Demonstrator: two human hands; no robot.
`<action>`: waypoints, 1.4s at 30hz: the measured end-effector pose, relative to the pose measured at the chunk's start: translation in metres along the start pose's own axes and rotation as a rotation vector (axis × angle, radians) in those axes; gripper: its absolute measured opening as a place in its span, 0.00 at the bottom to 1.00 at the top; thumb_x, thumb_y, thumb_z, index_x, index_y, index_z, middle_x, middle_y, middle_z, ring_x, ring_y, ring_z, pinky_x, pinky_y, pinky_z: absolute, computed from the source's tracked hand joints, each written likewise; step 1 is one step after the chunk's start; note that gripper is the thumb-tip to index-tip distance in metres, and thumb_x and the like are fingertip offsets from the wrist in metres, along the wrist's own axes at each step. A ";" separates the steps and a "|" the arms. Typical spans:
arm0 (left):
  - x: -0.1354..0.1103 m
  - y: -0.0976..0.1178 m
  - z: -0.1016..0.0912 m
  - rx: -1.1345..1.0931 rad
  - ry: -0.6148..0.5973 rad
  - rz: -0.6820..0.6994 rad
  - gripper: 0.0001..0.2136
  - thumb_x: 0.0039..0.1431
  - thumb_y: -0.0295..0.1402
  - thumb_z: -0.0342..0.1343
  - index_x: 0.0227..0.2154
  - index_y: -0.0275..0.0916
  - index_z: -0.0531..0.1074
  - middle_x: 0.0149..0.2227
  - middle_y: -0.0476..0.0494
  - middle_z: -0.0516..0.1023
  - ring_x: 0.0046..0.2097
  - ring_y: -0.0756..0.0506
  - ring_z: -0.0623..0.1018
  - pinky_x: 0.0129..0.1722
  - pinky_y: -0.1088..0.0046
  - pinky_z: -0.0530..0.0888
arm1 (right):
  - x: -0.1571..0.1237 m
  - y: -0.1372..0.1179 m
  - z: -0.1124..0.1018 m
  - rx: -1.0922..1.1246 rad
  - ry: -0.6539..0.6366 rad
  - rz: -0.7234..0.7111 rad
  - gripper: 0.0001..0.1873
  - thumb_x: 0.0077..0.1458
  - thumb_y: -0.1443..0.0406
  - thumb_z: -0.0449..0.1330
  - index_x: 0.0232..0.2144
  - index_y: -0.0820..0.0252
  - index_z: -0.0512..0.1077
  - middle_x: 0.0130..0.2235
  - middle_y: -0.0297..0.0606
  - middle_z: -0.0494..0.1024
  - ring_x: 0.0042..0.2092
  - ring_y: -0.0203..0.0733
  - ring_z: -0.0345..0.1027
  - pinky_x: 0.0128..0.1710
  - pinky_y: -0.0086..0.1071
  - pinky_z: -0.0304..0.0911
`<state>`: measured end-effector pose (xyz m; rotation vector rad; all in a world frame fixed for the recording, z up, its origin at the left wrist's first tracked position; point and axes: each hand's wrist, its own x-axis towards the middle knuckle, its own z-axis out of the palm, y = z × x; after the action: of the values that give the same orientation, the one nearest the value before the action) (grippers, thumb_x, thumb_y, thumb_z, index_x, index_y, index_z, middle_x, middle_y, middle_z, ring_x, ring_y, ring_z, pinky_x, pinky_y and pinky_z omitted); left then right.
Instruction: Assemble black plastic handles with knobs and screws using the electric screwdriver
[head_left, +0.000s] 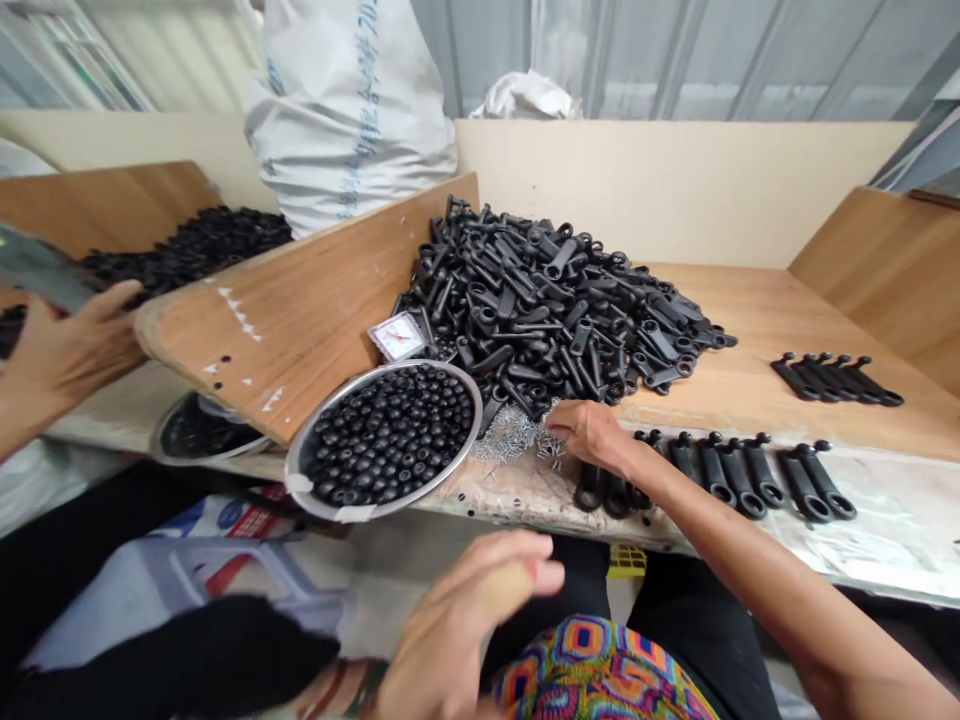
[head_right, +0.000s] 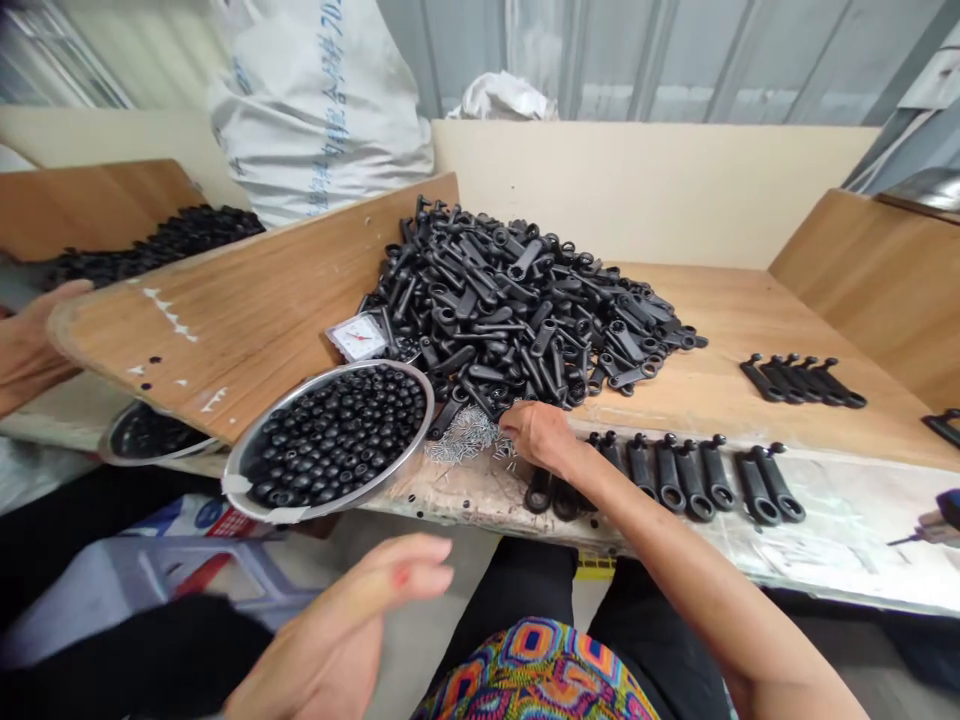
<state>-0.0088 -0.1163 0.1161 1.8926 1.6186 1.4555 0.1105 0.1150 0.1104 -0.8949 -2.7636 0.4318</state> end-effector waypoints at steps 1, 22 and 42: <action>0.007 -0.002 0.009 -0.004 -0.032 0.023 0.15 0.60 0.37 0.46 0.47 0.44 0.68 0.43 0.44 0.76 0.49 0.42 0.73 0.47 0.60 0.73 | -0.003 0.007 -0.004 0.048 0.033 0.004 0.11 0.52 0.72 0.51 0.25 0.61 0.73 0.32 0.35 0.76 0.33 0.35 0.68 0.29 0.25 0.53; 0.050 -0.055 0.131 0.371 -0.157 0.227 0.13 0.57 0.31 0.49 0.44 0.33 0.69 0.48 0.38 0.72 0.54 0.39 0.68 0.52 0.58 0.68 | -0.042 0.061 -0.003 0.228 0.285 -0.064 0.07 0.53 0.71 0.56 0.28 0.62 0.75 0.37 0.39 0.75 0.39 0.37 0.66 0.44 0.31 0.57; 0.047 -0.057 0.136 0.322 -0.075 0.263 0.14 0.56 0.33 0.50 0.43 0.33 0.70 0.44 0.36 0.75 0.48 0.40 0.73 0.51 0.59 0.69 | -0.022 0.003 -0.015 -0.307 0.001 -0.135 0.10 0.54 0.72 0.51 0.27 0.60 0.72 0.34 0.38 0.73 0.39 0.41 0.58 0.36 0.32 0.51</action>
<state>0.0595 -0.0028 0.0350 2.3853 1.7045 1.2531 0.1342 0.1070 0.1213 -0.7599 -2.9144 -0.0183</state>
